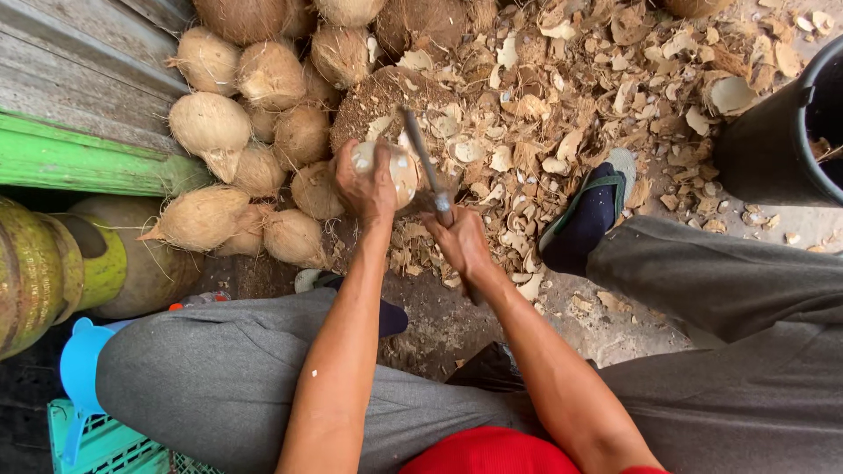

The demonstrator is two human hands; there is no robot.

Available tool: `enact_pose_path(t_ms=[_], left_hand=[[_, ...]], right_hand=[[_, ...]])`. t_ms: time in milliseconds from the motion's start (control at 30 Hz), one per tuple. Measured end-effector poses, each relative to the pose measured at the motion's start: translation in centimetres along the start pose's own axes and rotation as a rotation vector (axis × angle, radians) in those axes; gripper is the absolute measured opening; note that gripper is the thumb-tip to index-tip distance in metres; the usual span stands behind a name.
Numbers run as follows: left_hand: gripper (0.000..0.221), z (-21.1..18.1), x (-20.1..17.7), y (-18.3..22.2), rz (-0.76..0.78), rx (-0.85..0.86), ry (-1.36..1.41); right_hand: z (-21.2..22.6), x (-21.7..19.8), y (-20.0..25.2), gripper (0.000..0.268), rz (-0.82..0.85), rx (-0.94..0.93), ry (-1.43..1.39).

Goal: The person sits on the ground and uses a machete to peel the husk off a coconut. They rotate the coconut by hand and strike the husk repeatedly until it is removed, then place the peeled coconut into a green crate.

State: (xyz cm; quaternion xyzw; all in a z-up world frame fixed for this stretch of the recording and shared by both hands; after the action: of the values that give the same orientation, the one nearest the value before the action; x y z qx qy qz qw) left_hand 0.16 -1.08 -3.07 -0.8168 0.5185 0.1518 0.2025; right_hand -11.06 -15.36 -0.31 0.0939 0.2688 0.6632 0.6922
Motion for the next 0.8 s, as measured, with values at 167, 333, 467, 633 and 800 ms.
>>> enact_pose_path(t_ms=[167, 333, 467, 633, 800], left_hand=[[0.049, -0.9, -1.3, -0.6, 0.103, -0.208, 0.027], [0.054, 0.7, -2.8, -0.8, 0.134, -0.211, 0.124], [0.057, 1.8, -3.6, -0.9, 0.176, -0.178, 0.041], [0.078, 1.2, -5.2, 0.1, 0.197, -0.279, 0.181], [0.086, -0.3, -5.3, 1.3, 0.213, -0.57, 0.024]], right_hand=[[-0.8, -0.5, -0.4, 0.04, 0.102, 0.008, 0.01], [0.1, -0.7, -0.2, 0.032, 0.115, 0.002, -0.008], [1.2, -1.6, 0.3, 0.039, 0.069, -0.064, 0.042], [1.1, 0.5, 1.2, 0.035, 0.049, -0.143, 0.035], [0.3, 1.6, 1.6, 0.029, 0.043, -0.16, 0.246]])
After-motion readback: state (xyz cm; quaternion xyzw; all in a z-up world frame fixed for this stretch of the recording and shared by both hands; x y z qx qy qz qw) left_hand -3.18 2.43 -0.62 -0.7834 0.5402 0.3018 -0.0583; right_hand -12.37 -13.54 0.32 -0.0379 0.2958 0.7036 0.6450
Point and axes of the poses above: each hand's wrist, its own y-axis away from the middle knuckle, its own x-axis out of the palm, z = x × y, the point moved 1 cm from there along -y, towards the middle knuckle, and after that the axes turned 1 degree about x, right-handed, at the moved point
